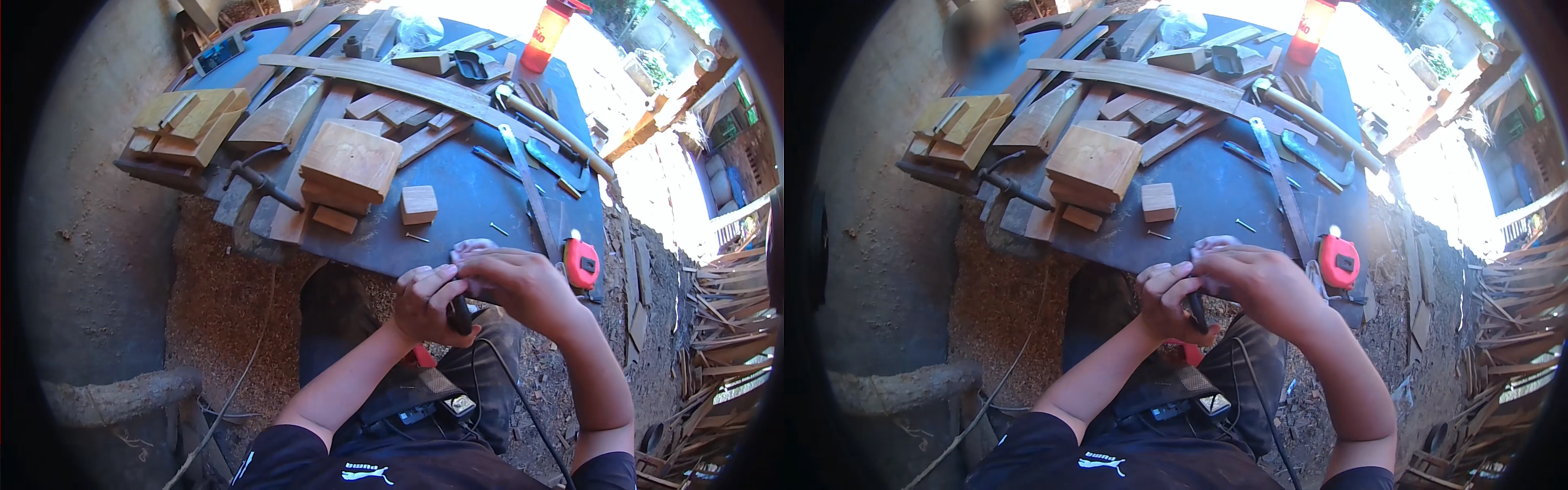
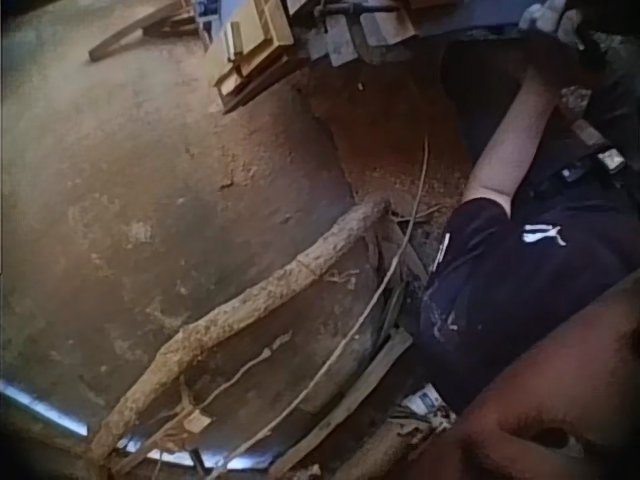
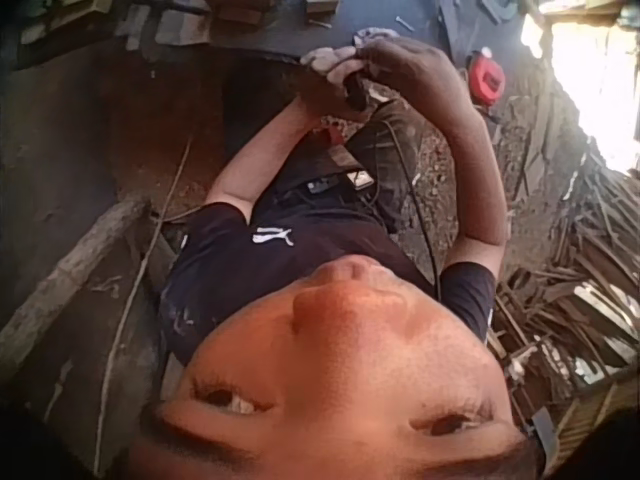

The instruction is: The recorder uses a hand saw to cut a small piece of wood on a workbench.

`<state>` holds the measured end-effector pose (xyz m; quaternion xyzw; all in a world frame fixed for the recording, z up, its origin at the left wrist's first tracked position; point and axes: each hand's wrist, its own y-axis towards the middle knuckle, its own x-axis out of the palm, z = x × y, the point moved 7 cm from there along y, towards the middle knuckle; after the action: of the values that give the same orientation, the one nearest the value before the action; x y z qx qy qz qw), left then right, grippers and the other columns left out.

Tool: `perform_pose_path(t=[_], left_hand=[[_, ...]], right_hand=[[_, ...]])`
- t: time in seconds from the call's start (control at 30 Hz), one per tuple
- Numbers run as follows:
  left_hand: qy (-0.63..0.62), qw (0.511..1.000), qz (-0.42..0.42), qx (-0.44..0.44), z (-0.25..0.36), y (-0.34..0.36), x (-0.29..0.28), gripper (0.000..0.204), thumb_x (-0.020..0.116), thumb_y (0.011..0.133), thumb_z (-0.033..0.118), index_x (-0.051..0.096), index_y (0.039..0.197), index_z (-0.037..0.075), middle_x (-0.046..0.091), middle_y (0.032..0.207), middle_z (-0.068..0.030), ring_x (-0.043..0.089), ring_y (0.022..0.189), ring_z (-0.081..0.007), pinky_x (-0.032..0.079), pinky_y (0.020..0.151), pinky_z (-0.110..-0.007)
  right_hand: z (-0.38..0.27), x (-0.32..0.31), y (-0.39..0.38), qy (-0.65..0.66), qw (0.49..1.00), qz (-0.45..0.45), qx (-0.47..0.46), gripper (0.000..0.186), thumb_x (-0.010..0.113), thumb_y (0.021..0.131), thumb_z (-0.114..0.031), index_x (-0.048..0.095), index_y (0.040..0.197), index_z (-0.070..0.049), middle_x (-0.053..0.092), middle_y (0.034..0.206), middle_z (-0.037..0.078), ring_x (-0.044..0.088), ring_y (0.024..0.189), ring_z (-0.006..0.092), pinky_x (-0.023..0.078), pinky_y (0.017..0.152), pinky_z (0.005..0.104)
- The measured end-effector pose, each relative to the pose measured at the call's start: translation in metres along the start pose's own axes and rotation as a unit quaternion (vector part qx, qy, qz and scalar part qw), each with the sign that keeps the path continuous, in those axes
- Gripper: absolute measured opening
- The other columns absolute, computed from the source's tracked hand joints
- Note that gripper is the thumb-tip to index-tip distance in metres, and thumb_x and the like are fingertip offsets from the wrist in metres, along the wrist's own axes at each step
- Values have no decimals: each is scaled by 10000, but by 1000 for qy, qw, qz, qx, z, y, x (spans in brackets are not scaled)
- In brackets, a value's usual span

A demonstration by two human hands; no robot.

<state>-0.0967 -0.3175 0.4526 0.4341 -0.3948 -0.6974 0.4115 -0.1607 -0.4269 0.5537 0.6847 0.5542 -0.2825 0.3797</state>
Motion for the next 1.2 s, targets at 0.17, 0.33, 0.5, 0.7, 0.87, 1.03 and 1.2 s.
perform_pose_path(t=[0.17, 0.33, 0.5, 0.7, 0.87, 1.03, 1.2], left_hand=[[-20, 1000, -21, -12, 3, 2, 0, 693, 715, 758, 603, 582, 1243, 126, 586, 1241, -88, 597, 1040, -238, 438, 971, -405], [-35, 999, 2, -10, 5, -1, 6, 693, 710, 772, 594, 579, 1258, 118, 587, 1255, -92, 596, 1076, -246, 429, 991, -414], [-25, 999, -18, -20, 3, -2, -3, 688, 709, 772, 600, 587, 1250, 121, 591, 1253, -87, 601, 1073, -250, 439, 989, -417], [-21, 1000, -10, 8, 4, 1, 9, 730, 690, 735, 650, 564, 1213, 113, 568, 1251, -97, 530, 1120, -260, 401, 998, -419], [-1, 1000, -2, 4, -2, -1, 3, 733, 681, 744, 663, 564, 1217, 115, 568, 1228, -96, 538, 1078, -267, 404, 979, -416], [-1, 1000, -15, 2, 0, 5, 9, 744, 685, 732, 668, 562, 1217, 118, 563, 1213, -94, 536, 1071, -271, 406, 962, -426], [-15, 1000, 8, -4, 0, -3, 5, 716, 690, 757, 662, 573, 1231, 138, 584, 1229, -73, 565, 1051, -244, 414, 962, -406]], right_hand=[[20, -24, -17, -65, 995, 3, 79, 357, 710, 749, 17, 685, 1091, -83, 732, 1038, 105, 711, 993, 314, 569, 871, 421], [-10, -3, 8, -60, 998, 24, 13, 255, 735, 767, 5, 684, 1002, -79, 718, 898, 92, 718, 874, 301, 571, 782, 403], [17, -13, -9, 24, 994, 31, 100, 191, 749, 784, -22, 683, 959, -61, 736, 922, 98, 727, 864, 297, 574, 787, 384], [7, -16, -4, -68, 997, 29, 19, 169, 738, 777, -11, 681, 932, -50, 747, 974, 115, 730, 937, 310, 586, 830, 395], [8, -5, -16, -78, 996, 49, 21, 145, 712, 801, -4, 690, 940, -37, 748, 1032, 126, 728, 972, 303, 589, 854, 385], [25, -41, -70, -184, 962, 129, 157, 168, 682, 814, 2, 707, 973, -44, 755, 1081, 112, 736, 986, 292, 594, 862, 377], [-22, -21, -32, -163, 975, 145, 34, 212, 648, 835, -18, 684, 1044, -33, 718, 1185, 144, 692, 1132, 299, 567, 962, 387]])
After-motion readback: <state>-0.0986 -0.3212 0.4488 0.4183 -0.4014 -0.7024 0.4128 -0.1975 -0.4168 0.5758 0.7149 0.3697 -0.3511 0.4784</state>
